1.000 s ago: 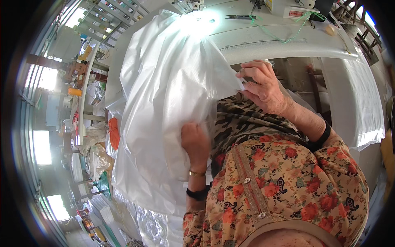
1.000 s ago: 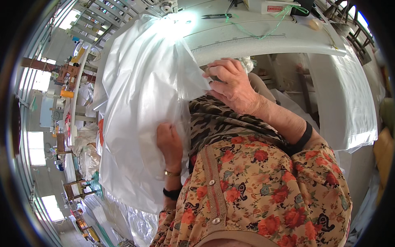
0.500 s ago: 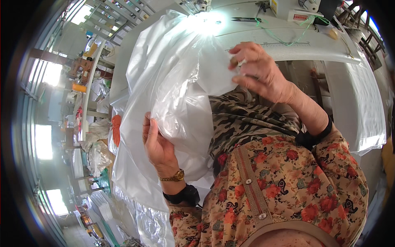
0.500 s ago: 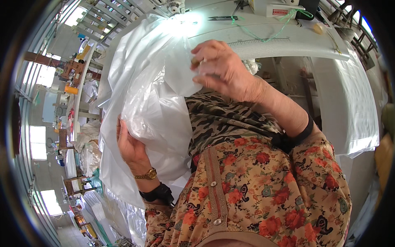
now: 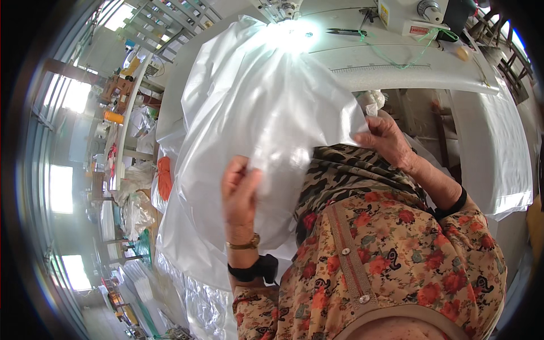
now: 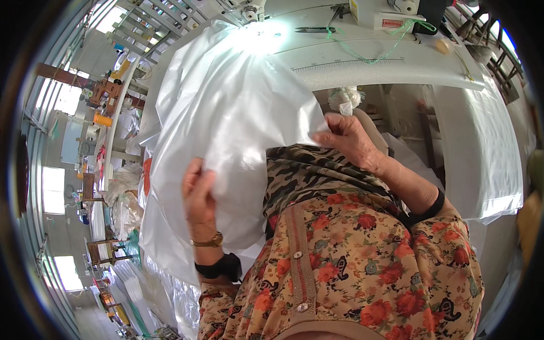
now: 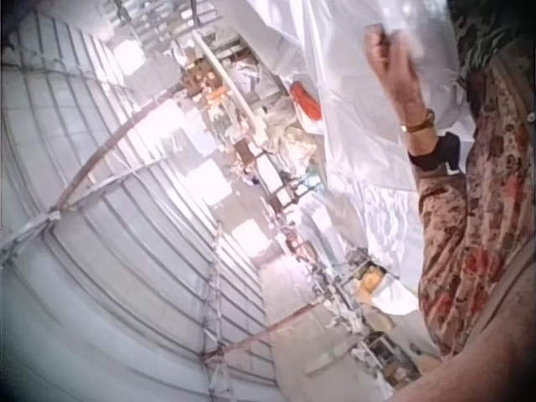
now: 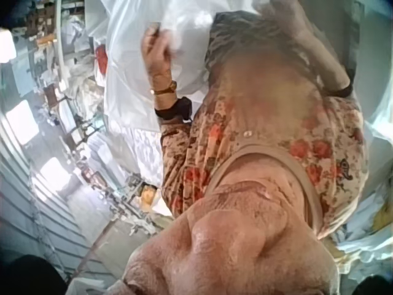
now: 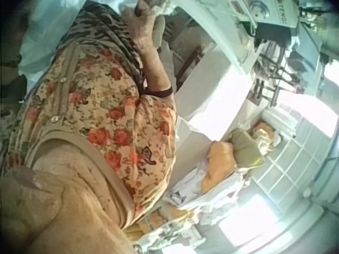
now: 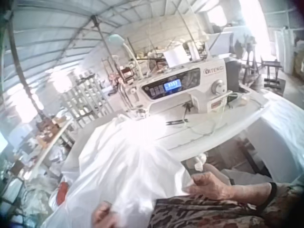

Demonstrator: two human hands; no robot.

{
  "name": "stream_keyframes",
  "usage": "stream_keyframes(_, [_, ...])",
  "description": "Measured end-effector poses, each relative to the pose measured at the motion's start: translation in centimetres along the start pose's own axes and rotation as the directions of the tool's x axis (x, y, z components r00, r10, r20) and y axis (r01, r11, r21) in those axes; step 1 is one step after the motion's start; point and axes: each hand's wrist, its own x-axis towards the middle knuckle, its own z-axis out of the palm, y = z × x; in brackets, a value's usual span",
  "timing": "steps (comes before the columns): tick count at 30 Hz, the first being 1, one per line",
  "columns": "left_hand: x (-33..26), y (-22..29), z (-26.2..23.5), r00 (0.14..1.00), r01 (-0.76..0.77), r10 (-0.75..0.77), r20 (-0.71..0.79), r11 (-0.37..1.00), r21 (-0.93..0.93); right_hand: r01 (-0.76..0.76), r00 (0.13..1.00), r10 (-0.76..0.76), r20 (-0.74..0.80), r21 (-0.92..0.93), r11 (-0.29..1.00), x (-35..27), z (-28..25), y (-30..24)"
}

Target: The recorder is sewing a large white plastic or fabric sheet using an industrial sewing machine.

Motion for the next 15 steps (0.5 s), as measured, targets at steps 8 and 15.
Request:
stream_keyframes(8, [-1.5,-4.7,2.8,0.995,0.066,-0.078,0.068,0.984,0.165,-0.091,0.996,0.035,-0.085,-0.86,0.502,-0.2,-7.2,1.9])
stream_keyframes(15, [-2.0,-4.5,2.9,0.996,0.07,-0.083,0.037,0.963,0.26,-0.023,0.972,-0.233,-0.023,-1.0,0.002,-0.5,-4.5,-1.4])
